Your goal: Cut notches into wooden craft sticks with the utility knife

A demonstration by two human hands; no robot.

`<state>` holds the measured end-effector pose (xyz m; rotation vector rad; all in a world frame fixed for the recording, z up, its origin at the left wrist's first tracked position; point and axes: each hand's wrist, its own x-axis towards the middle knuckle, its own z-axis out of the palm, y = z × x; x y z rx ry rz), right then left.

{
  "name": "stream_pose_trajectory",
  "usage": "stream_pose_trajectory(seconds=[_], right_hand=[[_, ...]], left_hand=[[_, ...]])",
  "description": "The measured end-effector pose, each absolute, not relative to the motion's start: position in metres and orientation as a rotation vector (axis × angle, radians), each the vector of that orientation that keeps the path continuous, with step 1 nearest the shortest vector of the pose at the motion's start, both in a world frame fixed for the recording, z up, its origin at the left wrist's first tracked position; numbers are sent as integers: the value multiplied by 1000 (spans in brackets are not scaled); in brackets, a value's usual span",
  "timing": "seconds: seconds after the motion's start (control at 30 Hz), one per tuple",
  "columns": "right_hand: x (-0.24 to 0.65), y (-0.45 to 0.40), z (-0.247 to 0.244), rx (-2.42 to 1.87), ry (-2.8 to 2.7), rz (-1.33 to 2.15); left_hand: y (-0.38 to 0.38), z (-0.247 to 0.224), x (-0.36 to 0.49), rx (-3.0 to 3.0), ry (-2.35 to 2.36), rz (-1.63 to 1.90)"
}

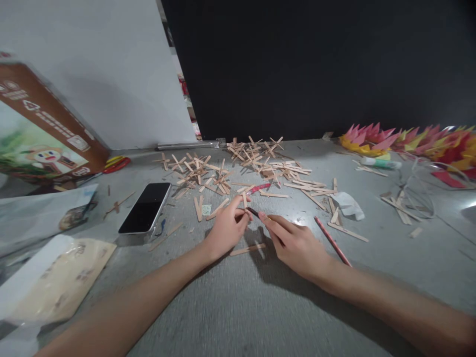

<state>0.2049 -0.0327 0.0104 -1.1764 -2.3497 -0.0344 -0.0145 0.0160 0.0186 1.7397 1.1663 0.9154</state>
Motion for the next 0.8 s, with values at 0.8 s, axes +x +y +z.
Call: stream_pose_trajectory(seconds=[0.8], right_hand=[[203,-38,12,-1165,-2399,-47]], left_hand=[[16,17,-14,1704,1160,968]])
